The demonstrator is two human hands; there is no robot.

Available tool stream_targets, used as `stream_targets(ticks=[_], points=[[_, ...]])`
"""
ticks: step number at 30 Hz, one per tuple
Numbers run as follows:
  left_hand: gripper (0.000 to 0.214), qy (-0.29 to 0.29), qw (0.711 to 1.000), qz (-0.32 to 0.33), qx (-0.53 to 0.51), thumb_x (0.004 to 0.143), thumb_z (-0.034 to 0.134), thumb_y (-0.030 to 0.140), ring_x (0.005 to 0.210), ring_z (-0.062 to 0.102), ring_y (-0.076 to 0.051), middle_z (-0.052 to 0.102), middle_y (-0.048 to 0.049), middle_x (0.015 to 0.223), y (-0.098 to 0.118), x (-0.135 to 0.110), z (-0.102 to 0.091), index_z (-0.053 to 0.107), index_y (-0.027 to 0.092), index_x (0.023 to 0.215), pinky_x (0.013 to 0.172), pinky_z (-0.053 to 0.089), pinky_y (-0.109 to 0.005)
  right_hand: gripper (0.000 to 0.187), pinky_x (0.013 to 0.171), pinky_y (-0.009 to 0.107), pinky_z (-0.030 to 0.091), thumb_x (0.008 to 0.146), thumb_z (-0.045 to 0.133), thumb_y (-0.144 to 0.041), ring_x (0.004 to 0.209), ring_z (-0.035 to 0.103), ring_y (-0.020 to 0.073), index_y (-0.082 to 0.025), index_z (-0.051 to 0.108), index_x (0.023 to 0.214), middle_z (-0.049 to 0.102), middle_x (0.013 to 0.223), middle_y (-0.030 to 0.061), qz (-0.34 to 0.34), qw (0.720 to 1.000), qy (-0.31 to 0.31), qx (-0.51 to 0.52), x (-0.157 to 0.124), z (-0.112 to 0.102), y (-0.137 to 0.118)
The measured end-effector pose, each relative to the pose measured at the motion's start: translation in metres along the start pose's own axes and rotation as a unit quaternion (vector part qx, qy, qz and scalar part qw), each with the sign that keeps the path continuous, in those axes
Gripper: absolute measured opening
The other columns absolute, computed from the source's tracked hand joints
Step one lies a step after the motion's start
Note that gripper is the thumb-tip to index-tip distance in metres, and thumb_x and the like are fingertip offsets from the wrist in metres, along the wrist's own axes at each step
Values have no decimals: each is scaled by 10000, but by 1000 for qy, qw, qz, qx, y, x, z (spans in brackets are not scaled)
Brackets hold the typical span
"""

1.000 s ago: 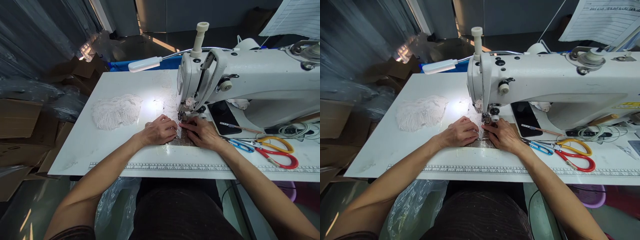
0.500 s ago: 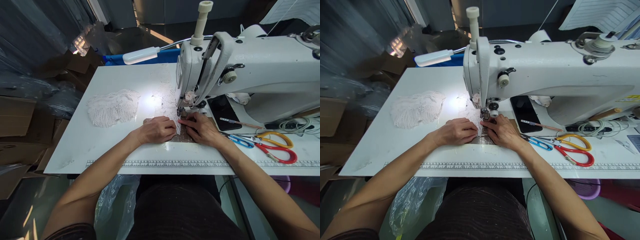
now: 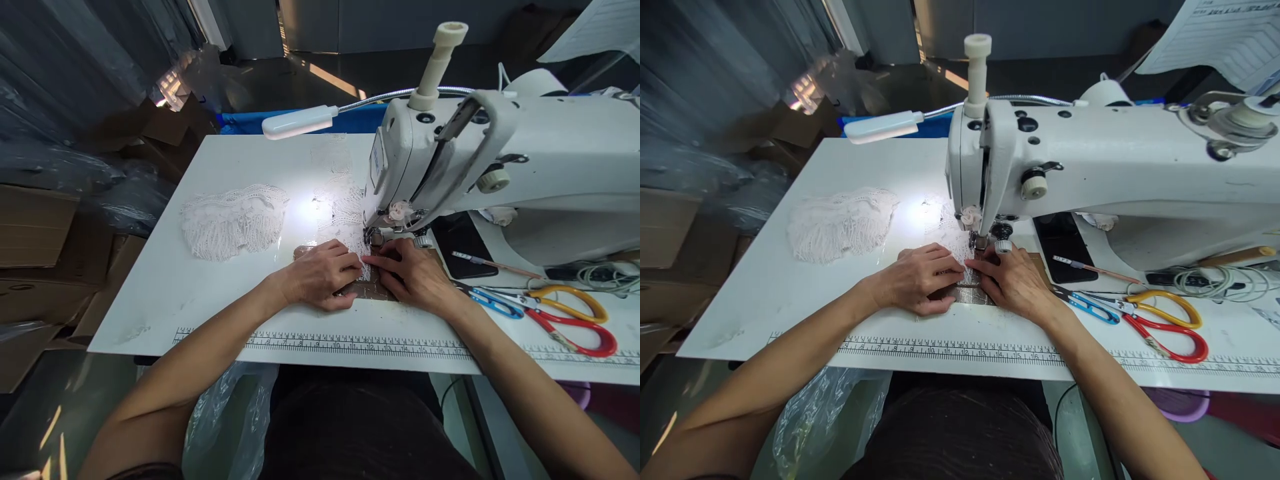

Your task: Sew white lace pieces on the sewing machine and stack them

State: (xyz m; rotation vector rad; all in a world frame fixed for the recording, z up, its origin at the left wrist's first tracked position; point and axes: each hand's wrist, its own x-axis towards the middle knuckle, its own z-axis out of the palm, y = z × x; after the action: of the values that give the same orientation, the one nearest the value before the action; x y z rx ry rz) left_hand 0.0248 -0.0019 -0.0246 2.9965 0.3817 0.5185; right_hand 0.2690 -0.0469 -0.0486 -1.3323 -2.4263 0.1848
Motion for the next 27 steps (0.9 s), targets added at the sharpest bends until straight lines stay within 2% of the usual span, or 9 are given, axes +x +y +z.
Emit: stream_targets(ticks=[7,10,14,21,24,27], points=[[261,8,1000,-20,3,877,583,346,863,629,-228,685,-110,1053,-3,-1,4,685,140,1000,986,469,-473,393,667,335,400,957,453,-321,861,573,246,-280,685,1272,655,1019,138,34,999,-8,-34,10,-4,-7],[292,13,1000,-29,-1,884,579,364,877,634,-233,682,-115,1076,-4,-1,5,680,137,1040,1006,460,-491,398,656,318,374,949,461,-313,823,568,232,-286,679,1281,662,961,126,49,997,-24,-53,15,-6,-10],[339,1,999,-44,8,904,551,387,892,635,-235,673,-114,1104,-5,0,5,664,134,1099,1022,452,-492,422,663,314,365,958,442,-333,803,567,217,-284,648,1323,665,999,121,67,992,-42,-101,18,-7,-13],[385,-12,998,-67,-10,922,535,397,969,626,-256,634,-129,1175,-6,1,7,622,133,1189,987,480,-487,463,632,304,412,978,404,-297,848,604,235,-191,593,1386,634,1149,185,25,995,-26,-97,15,-8,-13],[400,-10,997,-74,-23,922,544,402,1045,612,-271,612,-136,1215,-8,1,8,610,130,1208,997,482,-481,449,619,310,435,975,416,-301,842,614,240,-191,616,1361,631,1145,185,25,996,-15,-89,13,-8,-12],[430,-12,996,-80,-22,921,558,425,1070,607,-275,603,-139,1236,-8,2,8,605,119,1220,1030,465,-485,405,693,353,491,966,438,-280,903,619,254,-221,669,1294,632,1136,167,19,998,-8,-63,9,-7,-11]])
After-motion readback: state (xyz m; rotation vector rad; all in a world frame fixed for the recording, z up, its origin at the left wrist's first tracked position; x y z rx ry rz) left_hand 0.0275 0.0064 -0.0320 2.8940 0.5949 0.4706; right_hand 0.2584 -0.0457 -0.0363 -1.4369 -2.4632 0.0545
